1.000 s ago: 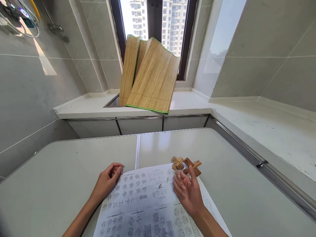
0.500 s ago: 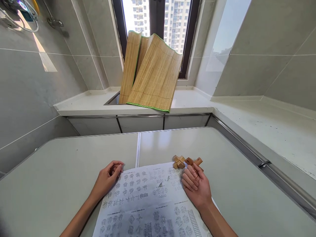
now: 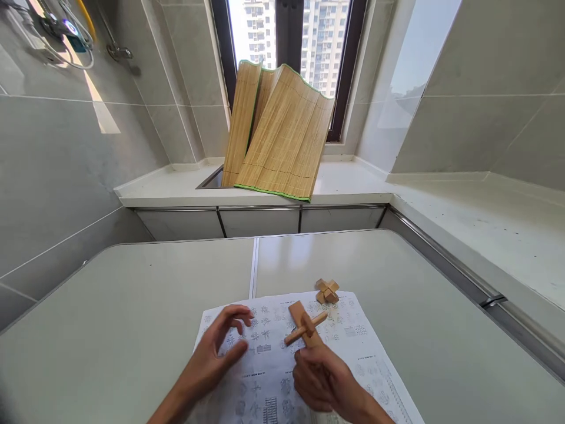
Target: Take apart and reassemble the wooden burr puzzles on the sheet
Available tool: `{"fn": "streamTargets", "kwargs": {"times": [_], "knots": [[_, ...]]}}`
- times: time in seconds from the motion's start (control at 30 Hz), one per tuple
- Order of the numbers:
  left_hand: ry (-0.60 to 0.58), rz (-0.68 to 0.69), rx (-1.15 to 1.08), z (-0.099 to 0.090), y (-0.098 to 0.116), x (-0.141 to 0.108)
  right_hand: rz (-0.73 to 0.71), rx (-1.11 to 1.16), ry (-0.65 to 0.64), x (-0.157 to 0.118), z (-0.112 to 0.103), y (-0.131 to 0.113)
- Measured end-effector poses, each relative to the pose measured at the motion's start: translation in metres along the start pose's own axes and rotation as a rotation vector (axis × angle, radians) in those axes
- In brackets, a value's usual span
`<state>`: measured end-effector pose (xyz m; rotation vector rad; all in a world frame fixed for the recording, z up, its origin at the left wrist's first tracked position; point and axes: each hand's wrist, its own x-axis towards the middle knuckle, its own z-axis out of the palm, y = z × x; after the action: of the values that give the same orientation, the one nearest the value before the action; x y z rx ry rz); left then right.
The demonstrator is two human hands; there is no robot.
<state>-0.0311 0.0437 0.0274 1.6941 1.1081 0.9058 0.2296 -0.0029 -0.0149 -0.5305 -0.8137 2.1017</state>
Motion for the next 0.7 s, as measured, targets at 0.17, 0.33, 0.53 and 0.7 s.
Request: {"fn": "streamTargets", "kwargs": {"times": [0.17,0.33,0.53,0.7], "knots": [[-0.390,0.076,-0.363,0.031,0.000,-0.018,0.179,-0.088,-0.003,-0.009,0.016,0.022],[-0.541,0.040,-0.564,0.046,-0.007,-0.028,0.116,-0.291,0.098,-0.012,0.018,0.038],[-0.348,-0.040,-0.466,0.046,-0.002,-0.029,0.115,-0.488,0.096,-0.010,0.019,0.024],[-0.108,-0.080,-0.265,0.040,0.002,-0.027,0.056,-0.703,0.106,-0.009,0.024,0.010]]}}
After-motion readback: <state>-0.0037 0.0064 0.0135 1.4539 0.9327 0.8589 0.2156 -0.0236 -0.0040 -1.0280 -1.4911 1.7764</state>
